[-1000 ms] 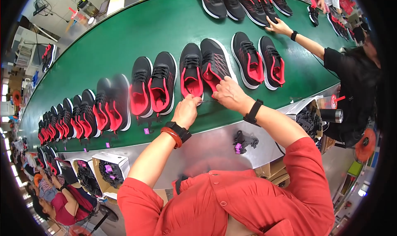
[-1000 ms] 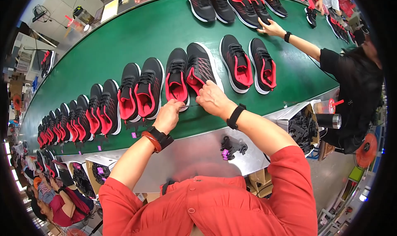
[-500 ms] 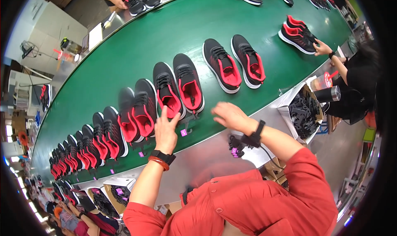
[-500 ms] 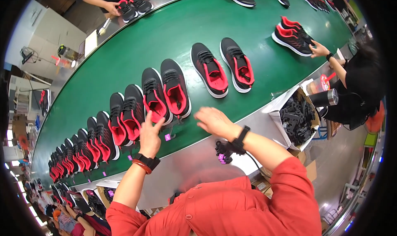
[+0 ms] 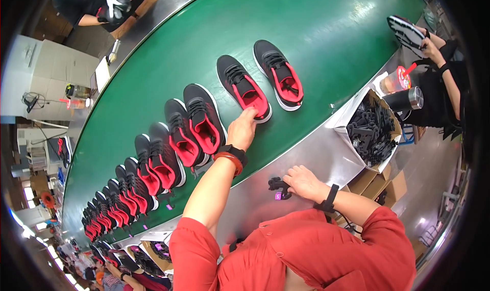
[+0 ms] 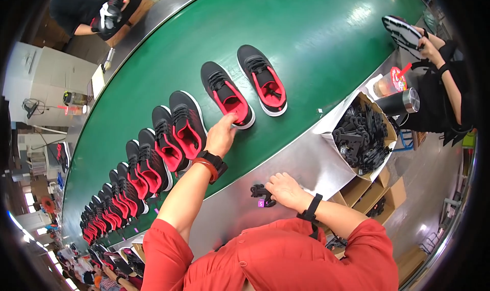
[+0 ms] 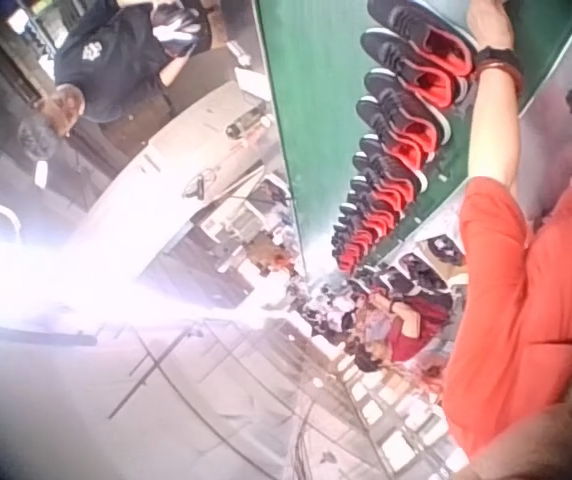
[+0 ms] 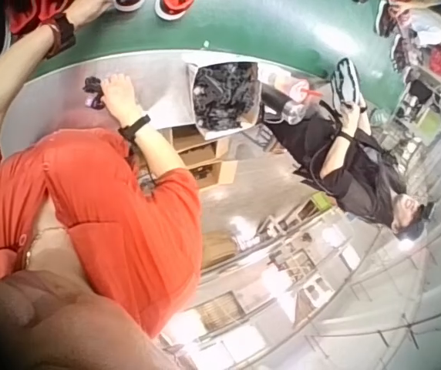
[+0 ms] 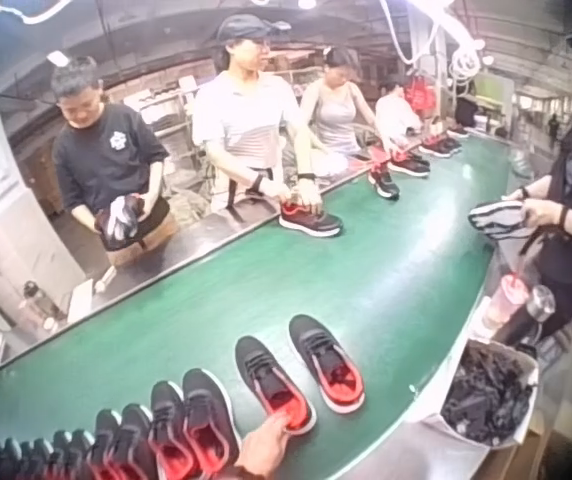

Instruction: Attaching tags to shoes on a conveyor belt in a shoe factory.

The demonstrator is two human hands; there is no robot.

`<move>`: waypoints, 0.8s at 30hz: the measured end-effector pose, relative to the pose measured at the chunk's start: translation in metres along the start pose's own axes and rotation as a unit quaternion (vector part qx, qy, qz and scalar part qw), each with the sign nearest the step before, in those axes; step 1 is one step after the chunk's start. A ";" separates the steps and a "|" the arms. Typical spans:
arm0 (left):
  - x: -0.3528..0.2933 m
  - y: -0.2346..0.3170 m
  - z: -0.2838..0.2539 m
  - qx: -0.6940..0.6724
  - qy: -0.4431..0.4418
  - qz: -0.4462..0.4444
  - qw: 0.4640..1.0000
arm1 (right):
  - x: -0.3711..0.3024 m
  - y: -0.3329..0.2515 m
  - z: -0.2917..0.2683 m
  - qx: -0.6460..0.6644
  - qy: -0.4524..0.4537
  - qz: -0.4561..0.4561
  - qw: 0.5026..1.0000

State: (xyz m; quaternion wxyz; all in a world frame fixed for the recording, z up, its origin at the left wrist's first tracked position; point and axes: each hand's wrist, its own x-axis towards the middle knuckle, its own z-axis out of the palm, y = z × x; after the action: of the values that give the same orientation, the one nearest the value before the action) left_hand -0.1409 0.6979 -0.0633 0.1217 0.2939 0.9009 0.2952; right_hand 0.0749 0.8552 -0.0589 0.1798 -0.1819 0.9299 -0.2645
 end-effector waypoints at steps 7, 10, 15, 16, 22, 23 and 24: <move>-0.013 -0.007 0.008 -0.015 0.003 0.037 0.999 | 0.005 0.035 0.000 0.181 0.013 0.041 0.982; -0.020 -0.004 0.012 -0.011 0.008 0.033 0.999 | 0.020 0.045 -0.015 0.226 0.039 0.005 0.973; -0.020 -0.004 0.016 -0.007 0.028 0.015 0.999 | 0.050 0.038 -0.043 0.560 0.179 0.183 0.788; -0.019 -0.005 0.016 -0.010 0.033 0.015 0.999 | 0.056 0.035 -0.045 0.554 0.163 0.217 0.787; -0.020 -0.008 0.018 -0.021 0.043 0.009 0.999 | 0.072 0.027 -0.035 0.557 0.195 0.206 0.780; -0.020 -0.008 0.019 -0.022 0.044 0.009 0.999 | 0.072 0.026 -0.032 0.560 0.206 0.209 0.775; -0.019 -0.008 0.019 -0.022 0.043 0.006 0.999 | 0.073 0.026 -0.028 0.561 0.214 0.210 0.772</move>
State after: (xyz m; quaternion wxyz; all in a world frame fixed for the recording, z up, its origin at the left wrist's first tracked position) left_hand -0.1217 0.6895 -0.0827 0.0875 0.2836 0.8970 0.3277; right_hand -0.0066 0.8561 -0.0686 0.0978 0.2125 0.6457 -0.7269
